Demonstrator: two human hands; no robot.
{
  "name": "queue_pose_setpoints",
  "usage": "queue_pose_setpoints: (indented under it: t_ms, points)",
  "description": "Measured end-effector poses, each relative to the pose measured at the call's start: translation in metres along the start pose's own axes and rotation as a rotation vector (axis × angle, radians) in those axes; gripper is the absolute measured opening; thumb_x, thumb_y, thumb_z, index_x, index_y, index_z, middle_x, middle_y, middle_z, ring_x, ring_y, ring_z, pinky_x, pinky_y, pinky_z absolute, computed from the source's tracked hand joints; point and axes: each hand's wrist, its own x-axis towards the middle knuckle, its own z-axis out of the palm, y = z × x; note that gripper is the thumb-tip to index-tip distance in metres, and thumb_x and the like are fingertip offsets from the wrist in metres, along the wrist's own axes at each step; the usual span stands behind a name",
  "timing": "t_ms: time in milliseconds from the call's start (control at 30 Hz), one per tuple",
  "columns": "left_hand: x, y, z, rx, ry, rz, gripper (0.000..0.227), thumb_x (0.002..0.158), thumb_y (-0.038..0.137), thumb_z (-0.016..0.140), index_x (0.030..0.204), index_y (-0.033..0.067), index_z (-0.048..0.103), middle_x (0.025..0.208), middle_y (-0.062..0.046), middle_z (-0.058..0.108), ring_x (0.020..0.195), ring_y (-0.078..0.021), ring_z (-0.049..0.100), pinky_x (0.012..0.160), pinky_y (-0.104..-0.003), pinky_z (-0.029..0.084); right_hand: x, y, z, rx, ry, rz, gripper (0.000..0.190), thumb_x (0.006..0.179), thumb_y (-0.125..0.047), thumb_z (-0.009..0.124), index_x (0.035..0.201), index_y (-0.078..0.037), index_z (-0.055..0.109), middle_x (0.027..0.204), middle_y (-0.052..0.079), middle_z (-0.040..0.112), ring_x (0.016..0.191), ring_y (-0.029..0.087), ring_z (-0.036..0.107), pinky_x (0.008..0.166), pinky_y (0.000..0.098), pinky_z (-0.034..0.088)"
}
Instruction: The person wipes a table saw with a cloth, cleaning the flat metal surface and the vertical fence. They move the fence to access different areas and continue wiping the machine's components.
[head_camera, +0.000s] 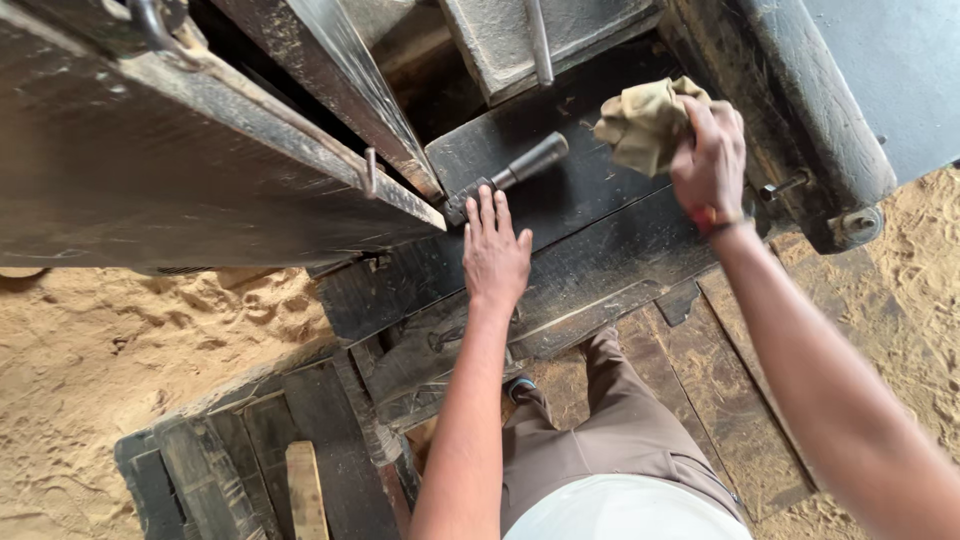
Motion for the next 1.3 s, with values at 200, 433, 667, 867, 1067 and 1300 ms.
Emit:
queue_pose_setpoints:
  t_ms: [200, 433, 667, 867, 1067, 1300]
  points:
    - [0.022, 0.003, 0.003, -0.023, 0.02, -0.029, 0.078, 0.1, 0.043, 0.056, 0.159, 0.0004, 0.027, 0.167, -0.02, 0.02, 0.154, -0.0393, 0.022, 0.122, -0.046, 0.029, -0.109, -0.03, -0.021, -0.157, -0.195, 0.237, 0.052, 0.099, -0.01, 0.054, 0.151, -0.003, 0.049, 0.148, 0.029, 0.05, 0.137, 0.045, 0.048, 0.11, 0.0555, 0.04]
    - [0.022, 0.003, 0.003, 0.004, 0.005, -0.041, 0.085, 0.096, 0.043, 0.06, 0.159, 0.0008, 0.022, 0.167, -0.02, 0.016, 0.154, -0.0379, 0.021, 0.122, -0.045, 0.028, -0.074, 0.033, 0.023, -0.25, -0.306, 0.221, 0.063, 0.11, -0.027, 0.05, 0.165, -0.007, 0.027, 0.164, 0.029, 0.03, 0.15, 0.045, 0.031, 0.12, 0.0613, 0.025]
    - [0.017, -0.006, -0.003, -0.031, 0.005, 0.021, 0.092, 0.093, 0.046, 0.065, 0.161, 0.0025, 0.021, 0.169, -0.02, 0.016, 0.156, -0.0381, 0.021, 0.122, -0.045, 0.03, -0.126, 0.034, -0.033, -0.157, -0.352, 0.364, 0.059, 0.097, -0.007, 0.049, 0.156, -0.006, 0.046, 0.156, 0.018, 0.052, 0.101, 0.039, 0.065, 0.083, 0.0489, 0.055]
    - [0.01, 0.003, -0.034, -0.103, -0.054, -0.003, 0.098, 0.084, 0.057, 0.066, 0.158, 0.0038, 0.028, 0.168, -0.018, 0.018, 0.154, -0.0373, 0.022, 0.12, -0.044, 0.033, -0.15, 0.042, -0.03, -0.187, -0.36, 0.465, 0.032, 0.109, -0.018, 0.056, 0.139, -0.011, 0.067, 0.13, 0.016, 0.071, 0.115, 0.03, 0.07, 0.102, 0.0426, 0.056]
    - [0.009, 0.004, -0.042, -0.362, -0.175, -0.088, 0.085, 0.092, 0.063, 0.054, 0.157, 0.0102, 0.036, 0.168, -0.014, 0.024, 0.155, -0.0332, 0.022, 0.117, -0.049, 0.033, -0.127, -0.05, 0.014, 0.209, -0.683, 0.144, 0.035, 0.096, -0.025, 0.063, 0.128, -0.013, 0.071, 0.158, 0.009, 0.048, 0.144, 0.031, 0.046, 0.115, 0.0456, 0.039]
    - [-0.038, -0.009, -0.03, -0.396, -0.139, 0.09, 0.068, 0.101, 0.055, 0.047, 0.148, 0.0068, 0.053, 0.16, -0.017, 0.043, 0.151, -0.0343, 0.034, 0.123, -0.05, 0.027, -0.12, -0.098, 0.01, 0.162, -0.733, -0.185, 0.039, 0.085, -0.014, 0.073, 0.124, -0.014, 0.072, 0.15, 0.007, 0.055, 0.145, 0.025, 0.047, 0.121, 0.0431, 0.04]
